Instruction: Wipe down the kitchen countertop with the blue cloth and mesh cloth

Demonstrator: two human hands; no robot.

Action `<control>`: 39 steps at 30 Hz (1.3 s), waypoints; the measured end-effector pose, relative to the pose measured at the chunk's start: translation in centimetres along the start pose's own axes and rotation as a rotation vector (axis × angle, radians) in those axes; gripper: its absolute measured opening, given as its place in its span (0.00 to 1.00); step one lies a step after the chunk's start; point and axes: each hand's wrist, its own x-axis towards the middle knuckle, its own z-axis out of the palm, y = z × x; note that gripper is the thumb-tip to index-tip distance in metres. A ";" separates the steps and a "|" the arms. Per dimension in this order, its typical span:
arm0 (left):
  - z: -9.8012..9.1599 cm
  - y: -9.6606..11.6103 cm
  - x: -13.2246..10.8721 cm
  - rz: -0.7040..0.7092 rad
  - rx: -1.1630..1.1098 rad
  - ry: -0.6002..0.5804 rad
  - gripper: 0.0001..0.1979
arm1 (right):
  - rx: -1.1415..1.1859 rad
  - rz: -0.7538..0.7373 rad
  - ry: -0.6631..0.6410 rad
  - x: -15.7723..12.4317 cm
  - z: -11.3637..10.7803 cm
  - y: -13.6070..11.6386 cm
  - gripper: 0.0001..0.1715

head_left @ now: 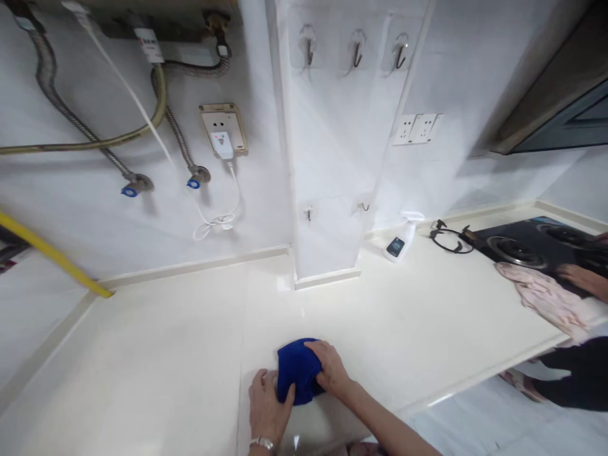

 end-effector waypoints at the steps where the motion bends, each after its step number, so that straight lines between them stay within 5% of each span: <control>1: 0.4 -0.3 0.0 0.005 0.001 -0.005 0.22 | -0.020 0.008 -0.032 0.2 -0.2 -0.5 0.41; 7: 2.4 0.5 -0.8 -0.005 -0.104 -0.089 0.13 | 0.299 0.236 0.001 2.9 -5.1 -2.8 0.25; 11: 0.9 1.4 0.2 -0.051 -0.217 -0.161 0.19 | 0.658 0.551 0.057 4.2 -10.9 -3.8 0.27; 14: -0.1 2.1 3.0 -0.110 -0.245 -0.164 0.26 | 0.810 0.685 0.014 3.5 -13.0 -3.5 0.28; 20: 1.4 2.1 7.4 -0.214 -0.132 -0.214 0.34 | 0.456 0.705 0.025 -0.5 -10.0 0.9 0.19; 25: 2.3 1.6 4.5 -0.265 -0.022 -0.219 0.33 | 0.085 0.683 0.091 -1.9 -8.2 3.0 0.17; 30: 3.6 3.2 1.4 -0.172 0.102 -0.163 0.40 | -0.371 0.423 0.108 -0.9 -7.2 3.4 0.23; 34: 4.4 3.8 2.2 -0.094 0.093 -0.120 0.38 | -0.250 0.334 0.121 -0.5 -6.9 4.2 0.16; 39: 3.8 2.9 4.6 -0.032 0.064 -0.083 0.32 | 0.028 0.552 0.359 -1.5 -8.1 5.8 0.34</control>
